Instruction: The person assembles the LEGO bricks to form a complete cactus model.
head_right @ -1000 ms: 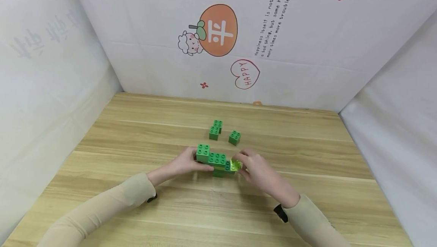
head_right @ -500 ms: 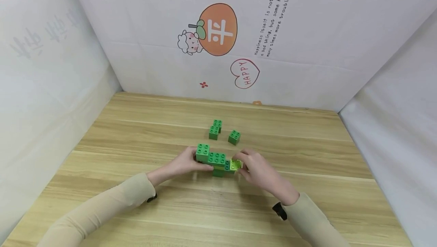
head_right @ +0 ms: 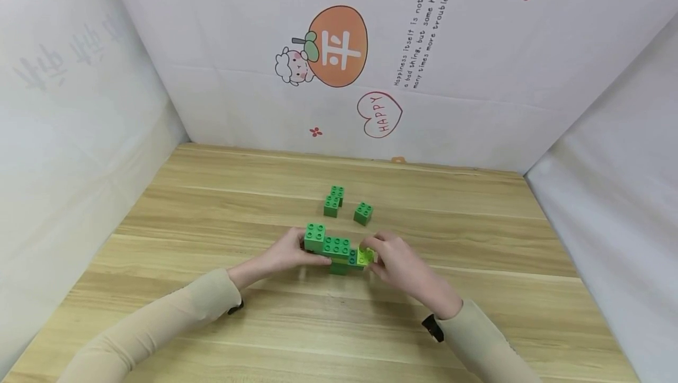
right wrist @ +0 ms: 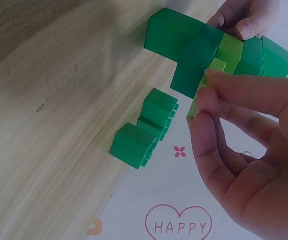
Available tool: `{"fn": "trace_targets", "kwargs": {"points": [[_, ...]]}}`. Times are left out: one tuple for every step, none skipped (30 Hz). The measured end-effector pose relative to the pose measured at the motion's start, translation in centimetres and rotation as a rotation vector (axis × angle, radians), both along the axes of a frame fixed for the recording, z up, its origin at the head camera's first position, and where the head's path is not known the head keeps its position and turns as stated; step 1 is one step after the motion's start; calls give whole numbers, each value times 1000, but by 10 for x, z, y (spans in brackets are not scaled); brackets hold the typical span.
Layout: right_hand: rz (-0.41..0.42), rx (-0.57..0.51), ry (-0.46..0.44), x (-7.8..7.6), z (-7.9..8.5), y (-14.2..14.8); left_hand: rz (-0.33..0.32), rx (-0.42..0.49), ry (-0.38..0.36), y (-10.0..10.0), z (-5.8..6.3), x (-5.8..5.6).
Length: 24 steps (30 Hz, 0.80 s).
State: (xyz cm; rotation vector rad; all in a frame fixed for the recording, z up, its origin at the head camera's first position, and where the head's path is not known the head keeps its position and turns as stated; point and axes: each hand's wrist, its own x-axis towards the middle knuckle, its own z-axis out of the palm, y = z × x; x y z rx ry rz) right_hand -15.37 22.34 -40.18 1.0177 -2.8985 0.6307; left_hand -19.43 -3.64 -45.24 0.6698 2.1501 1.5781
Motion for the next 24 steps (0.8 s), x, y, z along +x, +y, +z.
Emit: {"fn": "trace_targets", "kwargs": {"points": [[2,2,2,0,0,0,1,1,1,0,0,0],[3,2,5,-1,0,0,2,4,5,0,0,0],[6,1,7,-1,-1,0,2,8,7,0,0,0],[10,0,9,-1,-1,0,1,9,10,-1,-1,0],[13,-1,9,-2,-1,1,0,11,12,-1,-1,0],[15,1,9,-2,-2,1,-2,11,10,-1,-1,-1],[19,1,10,-2,-2,2,-3,12,9,-1,-1,-1],[21,2,10,-2,-2,2,-4,12,5,-1,-1,-1],[24,4,11,-3,-2,3,-5,11,3,-1,-1,-1],[26,7,13,-3,-2,3,-5,8,3,-1,-1,-1],[28,10,16,-3,-1,3,-5,7,5,-1,-1,-2],[30,12,22,-3,0,4,-5,5,7,-1,-1,-2],[33,12,25,-4,1,4,-4,3,11,-1,-1,-2],[35,12,27,-4,2,4,-3,-1,15,-1,-1,-2],[37,10,27,-4,2,5,-2,-3,20,-1,-1,-2],[38,6,26,-5,3,5,-1,-6,26,-1,0,-2],[36,3,24,-6,4,5,-1,-9,29,-1,0,-2],[34,-3,22,-7,4,5,1,-14,31,-1,0,-2],[30,-12,18,-9,4,6,2,-17,33,-1,0,-2],[24,-21,17,-11,4,6,0,-17,33,-1,0,-2],[18,-32,17,-12,4,6,0,-17,35,-1,-1,-2],[10,-44,18,-15,3,6,-1,-16,34,-1,-1,-2],[2,-58,20,-17,3,6,-2,-14,29,-1,-1,-2],[-4,-76,23,-19,2,6,-2,-12,26,-1,-1,-2]]}}
